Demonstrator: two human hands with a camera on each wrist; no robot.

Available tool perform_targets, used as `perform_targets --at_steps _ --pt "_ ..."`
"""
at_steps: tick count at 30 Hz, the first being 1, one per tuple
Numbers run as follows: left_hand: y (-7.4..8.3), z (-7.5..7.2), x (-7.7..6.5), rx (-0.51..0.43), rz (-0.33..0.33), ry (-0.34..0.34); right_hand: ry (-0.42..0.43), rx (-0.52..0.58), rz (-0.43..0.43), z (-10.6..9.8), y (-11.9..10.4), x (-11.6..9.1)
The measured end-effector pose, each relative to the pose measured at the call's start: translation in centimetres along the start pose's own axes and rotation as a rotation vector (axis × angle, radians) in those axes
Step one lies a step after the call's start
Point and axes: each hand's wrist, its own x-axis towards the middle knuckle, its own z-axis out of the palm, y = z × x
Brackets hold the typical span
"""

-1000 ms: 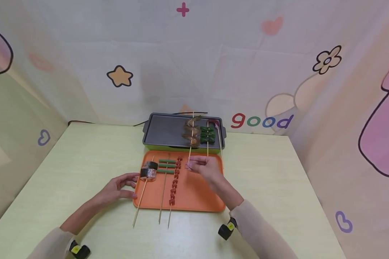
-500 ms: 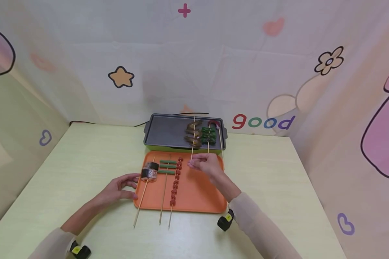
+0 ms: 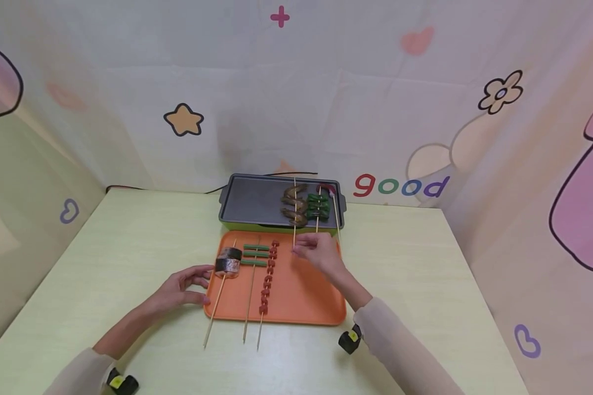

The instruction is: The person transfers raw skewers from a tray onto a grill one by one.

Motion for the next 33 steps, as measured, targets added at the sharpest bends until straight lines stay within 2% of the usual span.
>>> perform_targets --at_steps 3,5,8,12,18,25,33 --pt "-0.1 0.0 0.0 0.003 -0.008 0.004 -0.008 -0.099 -0.035 -0.6 0.0 -1.0" --pt "-0.1 0.0 0.0 0.002 -0.007 0.001 -0.016 -0.113 -0.046 -0.8 0.1 -1.8" --pt "0.0 0.0 0.0 0.002 -0.004 -0.004 -0.067 -0.052 -0.062 -1.0 0.4 -3.4" --pt "0.1 0.0 0.0 -0.002 0.005 -0.009 -0.177 0.040 -0.063 -0.7 1.0 -5.9" --pt "0.1 0.0 -0.1 -0.010 0.005 -0.010 -0.302 0.169 -0.005 0.5 2.9 -9.0" --pt "0.3 0.0 -0.1 -0.004 -0.010 0.001 -0.347 0.266 0.049 3.1 5.7 -11.0" --pt "0.2 0.1 0.0 0.007 -0.014 0.007 -0.392 0.382 0.081 6.1 7.8 -11.6"
